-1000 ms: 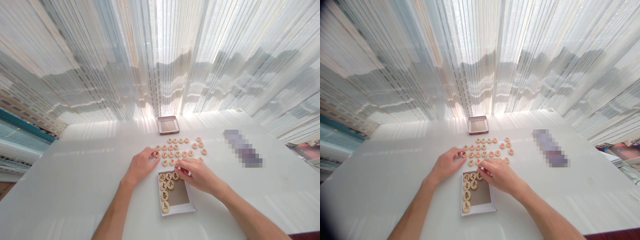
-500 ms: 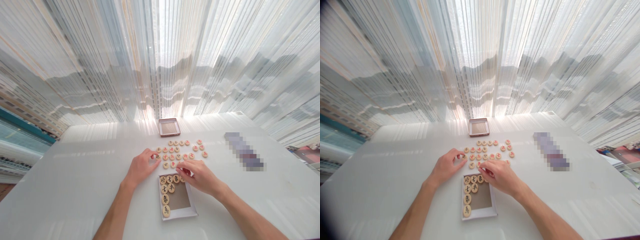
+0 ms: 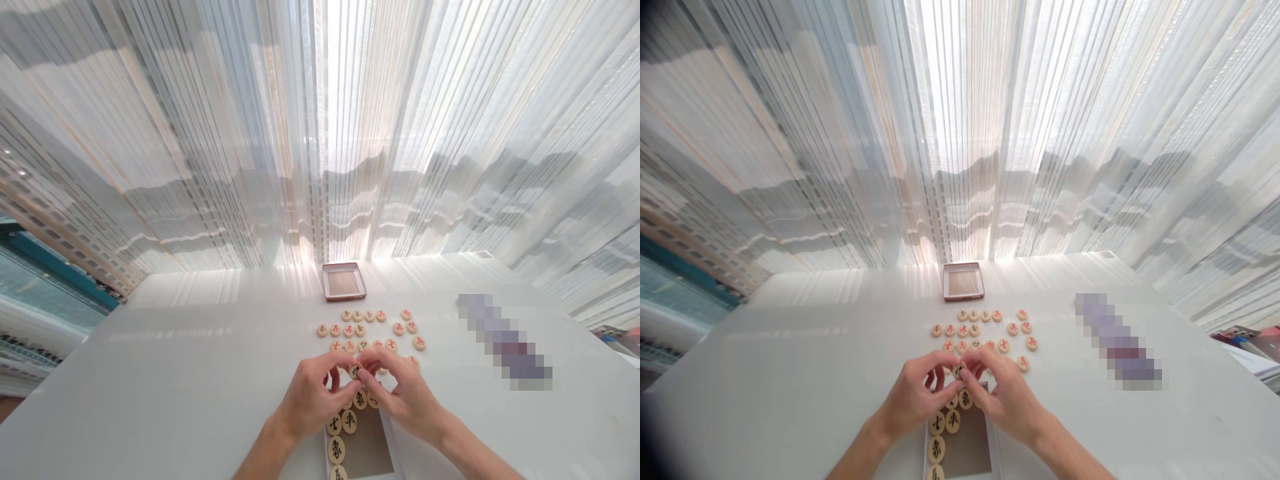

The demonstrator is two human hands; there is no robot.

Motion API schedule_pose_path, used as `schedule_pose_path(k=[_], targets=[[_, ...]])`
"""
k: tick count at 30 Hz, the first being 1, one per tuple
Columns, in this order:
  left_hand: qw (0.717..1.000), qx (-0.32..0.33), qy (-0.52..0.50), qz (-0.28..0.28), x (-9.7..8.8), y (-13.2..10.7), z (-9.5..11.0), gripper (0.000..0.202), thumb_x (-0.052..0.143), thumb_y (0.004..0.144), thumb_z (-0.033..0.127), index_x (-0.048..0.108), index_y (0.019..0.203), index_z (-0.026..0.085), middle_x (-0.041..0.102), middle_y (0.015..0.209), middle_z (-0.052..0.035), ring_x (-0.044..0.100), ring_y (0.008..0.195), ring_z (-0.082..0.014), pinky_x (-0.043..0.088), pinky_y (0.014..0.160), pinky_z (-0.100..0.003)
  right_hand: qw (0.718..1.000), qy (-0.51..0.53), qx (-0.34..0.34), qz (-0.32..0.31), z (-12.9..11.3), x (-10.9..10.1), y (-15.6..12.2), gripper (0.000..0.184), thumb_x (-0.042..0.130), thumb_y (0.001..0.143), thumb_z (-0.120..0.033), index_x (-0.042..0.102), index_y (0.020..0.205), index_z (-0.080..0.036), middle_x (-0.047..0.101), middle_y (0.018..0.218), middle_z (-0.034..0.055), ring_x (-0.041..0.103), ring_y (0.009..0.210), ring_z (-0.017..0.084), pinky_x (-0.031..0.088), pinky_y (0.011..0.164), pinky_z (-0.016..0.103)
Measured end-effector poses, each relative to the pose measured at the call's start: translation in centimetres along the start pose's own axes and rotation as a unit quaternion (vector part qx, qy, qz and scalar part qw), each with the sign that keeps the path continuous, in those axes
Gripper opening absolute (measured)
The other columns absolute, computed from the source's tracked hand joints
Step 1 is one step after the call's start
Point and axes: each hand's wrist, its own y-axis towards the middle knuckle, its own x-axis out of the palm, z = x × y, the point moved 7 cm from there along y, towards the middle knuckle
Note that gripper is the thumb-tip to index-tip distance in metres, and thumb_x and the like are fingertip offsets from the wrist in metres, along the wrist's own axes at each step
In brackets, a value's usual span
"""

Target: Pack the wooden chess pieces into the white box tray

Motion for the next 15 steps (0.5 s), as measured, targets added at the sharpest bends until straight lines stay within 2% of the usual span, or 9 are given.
schedule_pose_path(k=[6,15], targets=[[0.998,-0.041,-0.043,0.004,-0.06,0.05,-0.78,0.022,0.073,0.084,0.029,0.070,0.105,0.023,0.074,0.086,-0.0012,0.056,0.059,-0.0098,0.048,0.055,-0.021,0.999,0.036,0.027,0.019,0.67,-0.13,0.13,0.011,0.055,0.098,-0.031,0.061,0.100,-0.022,0.069,0.090,0.0035,0.067,0.080,0.017,0.057,0.073,0.028],[0.993,-0.055,-0.100,0.004,-0.07,0.12,-0.32,0.022,0.067,0.089,0.031,0.070,0.109,0.023,0.076,0.091,-0.0042,0.070,0.076,-0.0158,0.046,0.056,-0.022,0.998,0.050,0.021,0.037,0.47,-0.46,0.07,0.009,0.058,0.097,-0.028,0.061,0.102,-0.023,0.069,0.091,0.0041,0.068,0.082,0.018,0.058,0.075,0.031]])
